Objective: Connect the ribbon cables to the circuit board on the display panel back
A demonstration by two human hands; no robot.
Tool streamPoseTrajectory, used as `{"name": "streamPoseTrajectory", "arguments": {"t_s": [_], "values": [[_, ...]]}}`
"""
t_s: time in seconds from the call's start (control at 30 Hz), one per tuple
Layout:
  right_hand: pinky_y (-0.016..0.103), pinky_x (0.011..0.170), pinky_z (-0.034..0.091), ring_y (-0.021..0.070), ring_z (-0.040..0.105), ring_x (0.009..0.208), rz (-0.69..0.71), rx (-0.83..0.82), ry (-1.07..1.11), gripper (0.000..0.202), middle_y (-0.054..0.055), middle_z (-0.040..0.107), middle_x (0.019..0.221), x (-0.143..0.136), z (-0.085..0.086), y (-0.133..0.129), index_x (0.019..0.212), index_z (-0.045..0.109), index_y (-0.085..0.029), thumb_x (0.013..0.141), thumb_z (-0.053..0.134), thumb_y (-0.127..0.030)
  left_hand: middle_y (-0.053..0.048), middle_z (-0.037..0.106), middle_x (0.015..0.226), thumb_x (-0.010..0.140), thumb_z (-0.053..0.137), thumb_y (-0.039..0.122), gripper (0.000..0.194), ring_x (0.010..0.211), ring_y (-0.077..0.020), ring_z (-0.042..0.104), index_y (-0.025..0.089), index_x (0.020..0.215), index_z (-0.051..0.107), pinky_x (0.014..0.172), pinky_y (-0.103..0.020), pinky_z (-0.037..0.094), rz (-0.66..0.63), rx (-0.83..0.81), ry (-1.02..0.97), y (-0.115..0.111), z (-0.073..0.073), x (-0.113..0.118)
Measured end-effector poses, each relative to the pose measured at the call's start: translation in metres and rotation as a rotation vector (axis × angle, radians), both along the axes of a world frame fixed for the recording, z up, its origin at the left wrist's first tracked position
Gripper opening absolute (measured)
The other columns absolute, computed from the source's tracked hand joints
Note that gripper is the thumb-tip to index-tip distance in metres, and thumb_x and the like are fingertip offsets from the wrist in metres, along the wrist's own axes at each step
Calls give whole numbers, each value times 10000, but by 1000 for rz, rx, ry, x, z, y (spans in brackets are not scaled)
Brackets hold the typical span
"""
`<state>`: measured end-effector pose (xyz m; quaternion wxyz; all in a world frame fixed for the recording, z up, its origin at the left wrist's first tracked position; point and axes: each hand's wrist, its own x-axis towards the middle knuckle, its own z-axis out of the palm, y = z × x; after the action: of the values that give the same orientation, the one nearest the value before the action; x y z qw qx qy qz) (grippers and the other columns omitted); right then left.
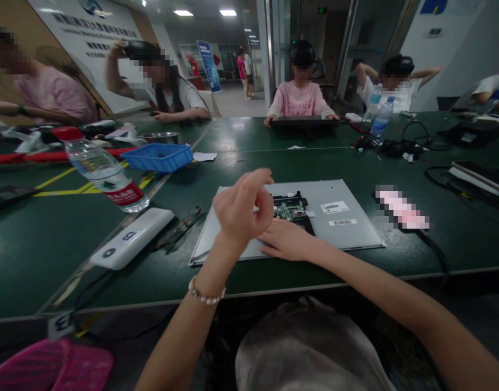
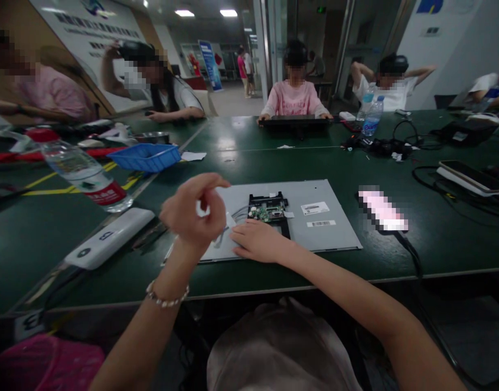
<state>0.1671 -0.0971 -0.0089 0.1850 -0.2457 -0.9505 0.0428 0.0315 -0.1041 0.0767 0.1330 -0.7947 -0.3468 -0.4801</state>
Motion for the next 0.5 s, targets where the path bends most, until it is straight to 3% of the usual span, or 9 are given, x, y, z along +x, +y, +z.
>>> {"name": "streamPoseTrajectory", "arguments": {"t_s": [0.1,0.17,0.33,0.43,0.5], "values": [[399,1013,346,236,497,1152,-17,46,-17,302,145,579,1200,0,2,-1,1121,566,-109,914,460,-302,-51,662,950,859,415,158,289,781,-166,638,187,1123,531,662,-261,466,196,-175,246,51,-6,7],[393,1034,331,241,450,1215,-24,55,-16,339,151,557,1247,-1,1,-1,1164,553,-103,914,462,-313,-60,658,960,866,405,167,268,755,-180,636,186,1089,553,633,-267,451,302,-292,378,70,-17,5],[415,1056,307,245,386,1272,-19,57,39,361,137,546,1276,0,2,-2,1208,546,-123,915,465,-318,-69,649,936,902,376,236,236,851,-219,621,185,1014,577,689,-293,441,401,-419,440,85,-44,-19],[415,1034,332,225,460,1200,-71,41,110,307,107,585,1222,9,12,3,1167,577,-160,921,454,-298,-75,648,960,896,385,256,234,894,-226,607,181,994,585,718,-299,441,430,-452,429,90,-49,-33],[388,992,376,214,513,1134,-179,8,159,271,93,619,1156,24,20,12,1118,605,-167,918,449,-262,-77,648,969,892,394,274,243,908,-227,603,179,999,591,728,-298,441,438,-485,435,93,-49,-39]]}}
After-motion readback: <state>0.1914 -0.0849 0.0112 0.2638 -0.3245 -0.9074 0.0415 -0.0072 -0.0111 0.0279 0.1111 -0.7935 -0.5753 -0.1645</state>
